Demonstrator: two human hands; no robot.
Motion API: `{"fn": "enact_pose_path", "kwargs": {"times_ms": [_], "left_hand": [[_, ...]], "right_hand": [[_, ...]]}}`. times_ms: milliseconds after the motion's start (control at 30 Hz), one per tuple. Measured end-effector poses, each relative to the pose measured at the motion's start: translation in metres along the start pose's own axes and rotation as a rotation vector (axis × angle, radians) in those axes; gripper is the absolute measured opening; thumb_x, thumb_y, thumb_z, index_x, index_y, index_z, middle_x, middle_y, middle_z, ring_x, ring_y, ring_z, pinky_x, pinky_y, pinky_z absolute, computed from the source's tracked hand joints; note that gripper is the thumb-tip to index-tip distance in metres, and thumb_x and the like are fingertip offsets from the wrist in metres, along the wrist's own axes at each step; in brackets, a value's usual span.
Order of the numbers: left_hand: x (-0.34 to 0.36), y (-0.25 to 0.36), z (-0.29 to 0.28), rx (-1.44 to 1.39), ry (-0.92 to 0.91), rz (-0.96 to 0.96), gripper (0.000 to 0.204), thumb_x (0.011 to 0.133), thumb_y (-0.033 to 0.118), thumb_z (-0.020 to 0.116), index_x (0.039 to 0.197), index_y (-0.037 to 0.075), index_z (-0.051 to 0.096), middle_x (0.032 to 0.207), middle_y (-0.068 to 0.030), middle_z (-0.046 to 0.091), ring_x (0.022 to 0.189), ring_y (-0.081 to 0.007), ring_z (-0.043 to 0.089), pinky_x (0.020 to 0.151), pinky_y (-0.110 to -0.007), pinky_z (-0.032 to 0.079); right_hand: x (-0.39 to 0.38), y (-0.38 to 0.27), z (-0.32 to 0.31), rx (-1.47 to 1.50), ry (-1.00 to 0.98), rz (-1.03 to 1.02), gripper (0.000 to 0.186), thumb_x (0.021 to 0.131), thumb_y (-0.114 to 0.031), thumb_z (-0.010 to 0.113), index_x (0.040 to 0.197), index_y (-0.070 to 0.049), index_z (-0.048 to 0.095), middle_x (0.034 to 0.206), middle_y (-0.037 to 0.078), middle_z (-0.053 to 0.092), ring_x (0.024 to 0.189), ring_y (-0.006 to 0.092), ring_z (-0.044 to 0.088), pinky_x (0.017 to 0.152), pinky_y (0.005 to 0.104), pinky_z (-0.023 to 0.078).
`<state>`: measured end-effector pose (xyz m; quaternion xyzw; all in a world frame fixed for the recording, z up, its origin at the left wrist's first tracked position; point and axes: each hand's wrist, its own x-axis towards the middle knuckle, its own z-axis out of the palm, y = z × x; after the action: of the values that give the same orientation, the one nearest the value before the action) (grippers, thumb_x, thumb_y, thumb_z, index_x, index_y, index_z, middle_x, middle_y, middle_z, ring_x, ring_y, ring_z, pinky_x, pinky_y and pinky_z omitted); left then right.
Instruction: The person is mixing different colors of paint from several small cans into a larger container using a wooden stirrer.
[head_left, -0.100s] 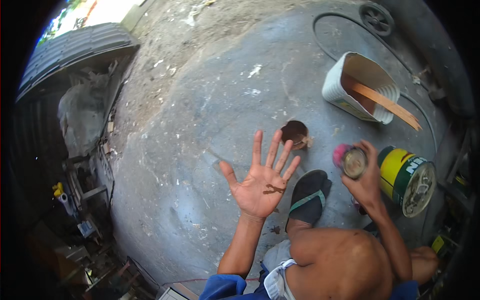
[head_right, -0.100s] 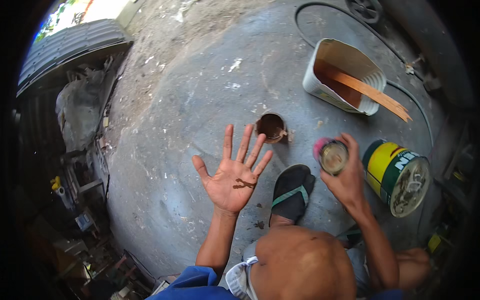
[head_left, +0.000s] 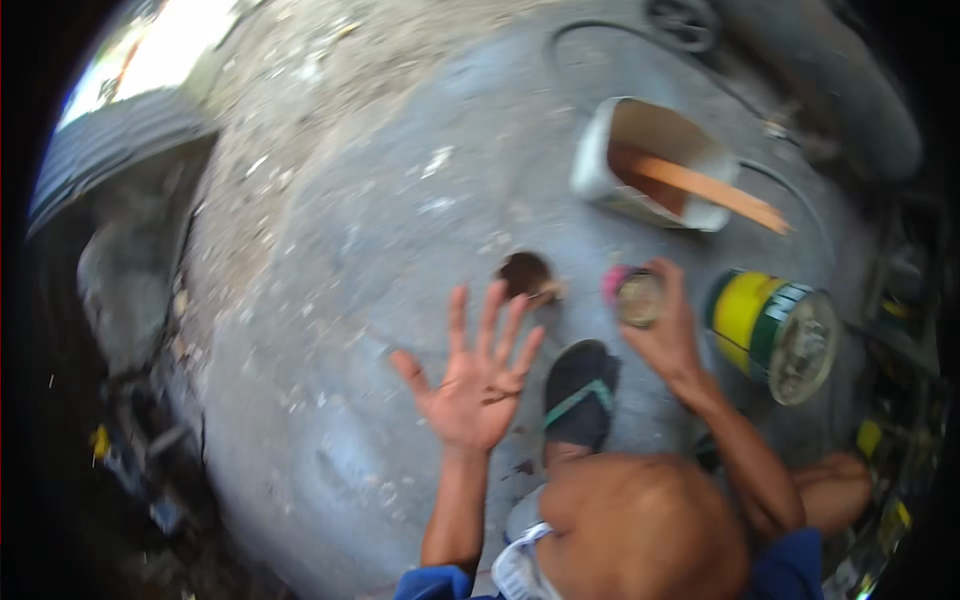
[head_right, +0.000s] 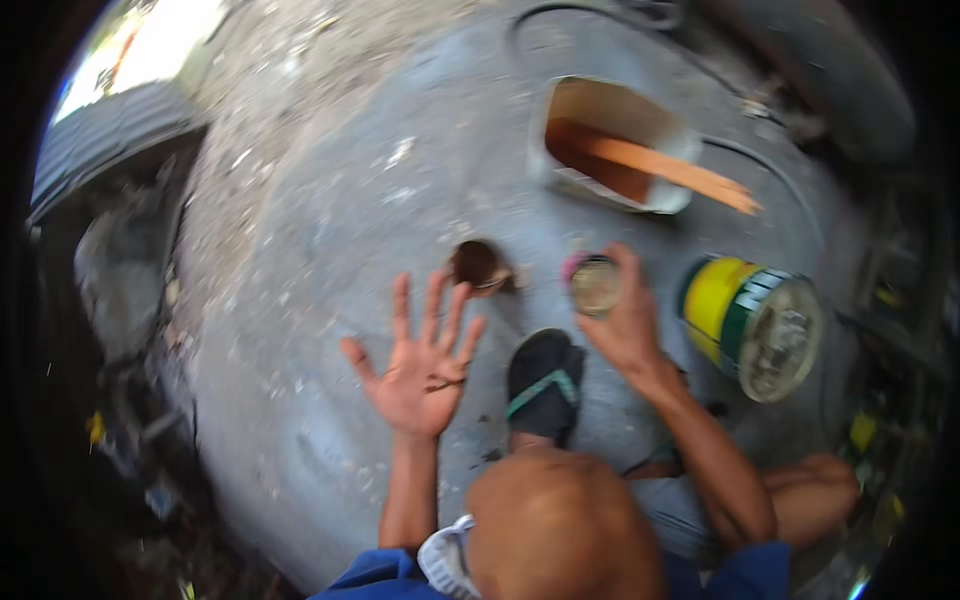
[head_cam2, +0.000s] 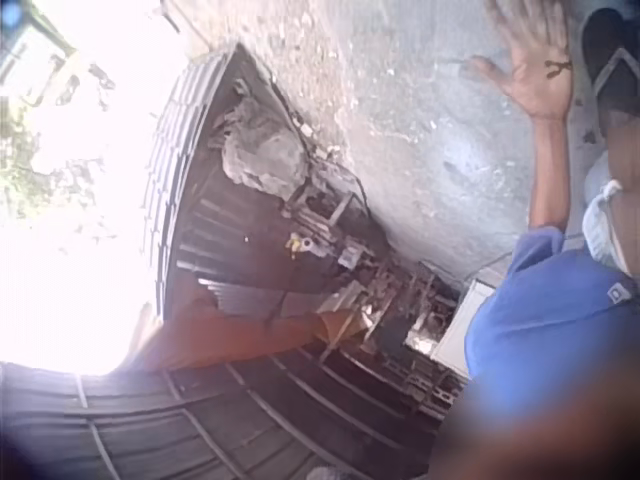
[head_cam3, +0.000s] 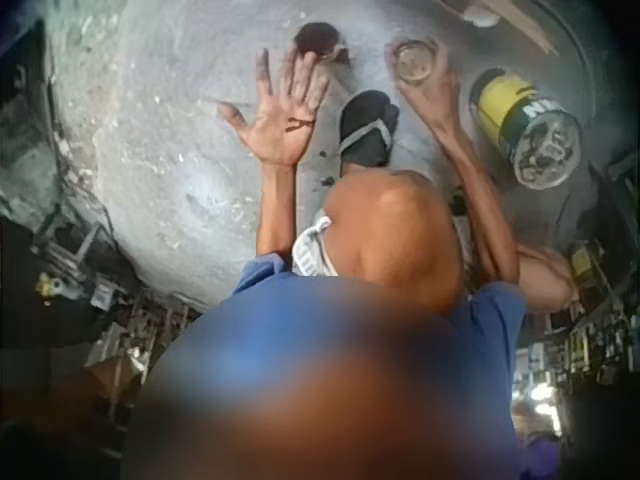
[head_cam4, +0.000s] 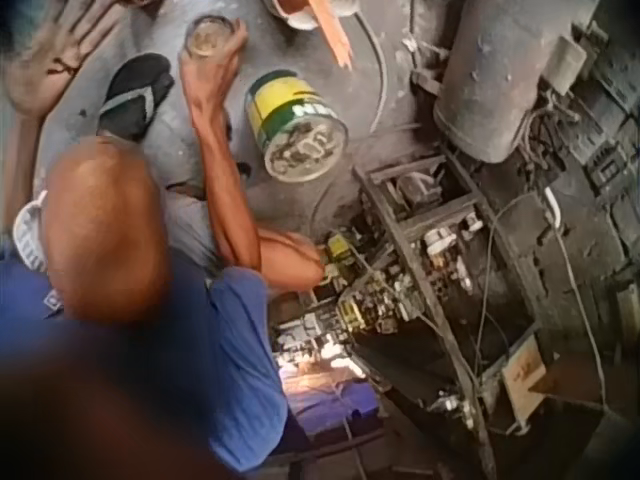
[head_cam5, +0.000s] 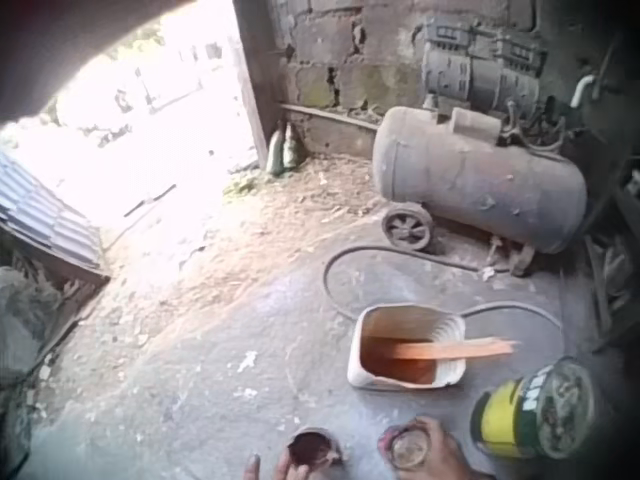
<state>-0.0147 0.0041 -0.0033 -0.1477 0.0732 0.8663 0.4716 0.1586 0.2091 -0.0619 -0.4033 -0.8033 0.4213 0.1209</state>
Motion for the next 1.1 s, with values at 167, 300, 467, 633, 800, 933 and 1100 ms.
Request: {"fn": "enact_pose_path", "kwargs": {"times_ms": [167,300,467,633,800,933,1100], "left_hand": [[0.001,0.001,-0.012,0.263,-0.065,-0.088,0.098,0.103,0.083,0.044,0.176,0.021,0.025,0.176,-0.0193,0.037,0.156,-0.0385,0.046,0.127,-0.059,0.04],[0.036,-0.021,-0.007,0.689,-0.136,-0.127,0.091,0.106,0.075,0.049,0.172,0.015,0.033,0.157,-0.0181,0.057,0.134,-0.0307,0.063,0.114,-0.043,0.05],[0.065,-0.032,0.01,1.407,-0.191,-0.062,0.075,0.111,0.062,0.053,0.164,0.009,0.046,0.143,-0.0094,0.063,0.12,-0.0227,0.065,0.105,-0.039,0.051],[0.076,-0.095,0.089,1.587,-0.152,-0.133,0.056,0.111,0.041,0.056,0.159,0.013,0.053,0.15,-0.0189,0.063,0.125,-0.0321,0.063,0.107,-0.047,0.048],[0.097,-0.131,0.134,1.768,-0.046,-0.05,0.061,0.108,0.04,0.058,0.159,0.007,0.053,0.16,-0.0241,0.054,0.138,-0.0372,0.056,0.109,-0.048,0.047],[0.1,-0.136,0.164,1.783,-0.069,0.038,0.063,0.11,0.043,0.055,0.161,0.007,0.05,0.164,-0.0217,0.05,0.144,-0.0361,0.05,0.115,-0.049,0.041],[0.084,-0.096,0.189,1.787,0.01,0.181,0.065,0.113,0.047,0.05,0.164,0.008,0.046,0.169,-0.0187,0.045,0.153,-0.0346,0.043,0.123,-0.051,0.034]], "right_hand": [[-0.004,0.005,0.021,-0.054,-0.15,0.011,0.109,0.083,-0.011,0.087,0.172,-0.005,0.022,0.151,0.034,0.055,0.139,0.0507,0.056,0.116,0.0538,0.049],[-0.039,-0.031,-0.071,-0.088,-0.022,-0.062,0.084,0.09,-0.011,0.084,0.164,-0.006,0.043,0.152,0.024,0.059,0.139,0.0457,0.058,0.117,0.0498,0.05],[-0.091,-0.085,-0.222,0.204,0.019,-0.125,0.042,0.1,-0.015,0.078,0.137,0.0,0.069,0.117,0.017,0.075,0.1,0.0264,0.077,0.088,0.0355,0.062],[-0.178,-0.072,-0.354,0.381,0.802,-0.043,0.026,0.105,-0.012,0.073,0.129,-0.002,0.073,0.094,0.0,0.071,0.083,0.0062,0.066,0.075,0.0237,0.053],[-0.243,0.044,-0.454,0.2,1.263,0.222,0.023,0.109,-0.006,0.065,0.131,-0.002,0.069,0.086,-0.006,0.057,0.074,0.0047,0.051,0.067,0.0265,0.046],[-0.271,0.193,-0.538,-0.077,1.473,0.205,0.038,0.106,-0.004,0.068,0.143,-0.001,0.059,0.089,0.0,0.059,0.074,0.0093,0.055,0.068,0.0287,0.049],[-0.216,0.254,-0.639,-0.19,1.442,0.288,0.071,0.094,-0.018,0.085,0.153,-0.002,0.048,0.131,0.018,0.068,0.116,0.0325,0.07,0.099,0.0464,0.057]]}}
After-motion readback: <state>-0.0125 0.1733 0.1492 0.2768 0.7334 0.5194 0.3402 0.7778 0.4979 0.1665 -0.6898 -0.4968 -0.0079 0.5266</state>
